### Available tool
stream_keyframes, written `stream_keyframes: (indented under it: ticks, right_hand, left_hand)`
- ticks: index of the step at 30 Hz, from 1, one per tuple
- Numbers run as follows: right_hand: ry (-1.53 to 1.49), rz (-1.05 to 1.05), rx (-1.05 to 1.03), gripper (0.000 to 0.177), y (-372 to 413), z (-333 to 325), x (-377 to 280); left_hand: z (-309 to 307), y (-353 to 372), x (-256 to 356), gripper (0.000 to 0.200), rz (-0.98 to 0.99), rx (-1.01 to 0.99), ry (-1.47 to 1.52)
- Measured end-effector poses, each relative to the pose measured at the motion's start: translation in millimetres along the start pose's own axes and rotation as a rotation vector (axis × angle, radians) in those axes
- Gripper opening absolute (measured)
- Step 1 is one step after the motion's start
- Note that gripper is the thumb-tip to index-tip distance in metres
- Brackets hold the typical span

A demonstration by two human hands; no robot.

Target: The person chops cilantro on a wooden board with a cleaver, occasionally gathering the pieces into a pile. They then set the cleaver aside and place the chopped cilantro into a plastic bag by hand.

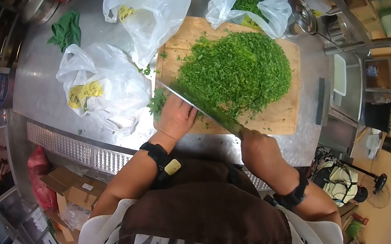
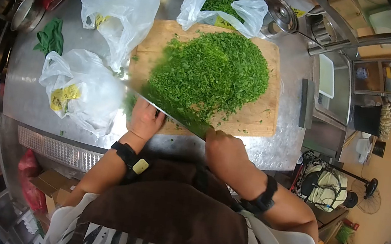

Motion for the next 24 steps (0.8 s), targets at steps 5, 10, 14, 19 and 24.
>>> stream_keyframes:
  ticks: [5,10,14,19,24]
  right_hand:
    - [-0.053,-0.055,0.085,0.019,-42,35,6]
    - [-0.021,-0.049,0.067,0.02,-18,5,0]
    - [-0.003,-0.012,0.035,0.017,3,-10,-8]
    - [-0.06,-0.066,0.062,0.016,-39,31,2]
    - [-0.09,-0.053,0.105,0.014,-30,14,2]
  left_hand:
    - [0,7,-5,0.03,-0.085,-0.048,0.045]
    - [-5,1,-1,0.025,-0.077,-0.014,0.068]
    - [0,6,-3,0.027,-0.036,-0.035,0.024]
    - [-3,6,0,0.029,-0.035,-0.022,0.016]
    - [-9,0,3,0.025,0.024,-0.013,-0.052]
Point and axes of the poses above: each hand's wrist, its own y-axis away from the middle knuckle, its own z-axis out of the palm, x = y × z, the point moved 5 cm from there along -y, towards the middle knuckle, and after that the axes turned 4 degrees about z, right-handed, at the moved point
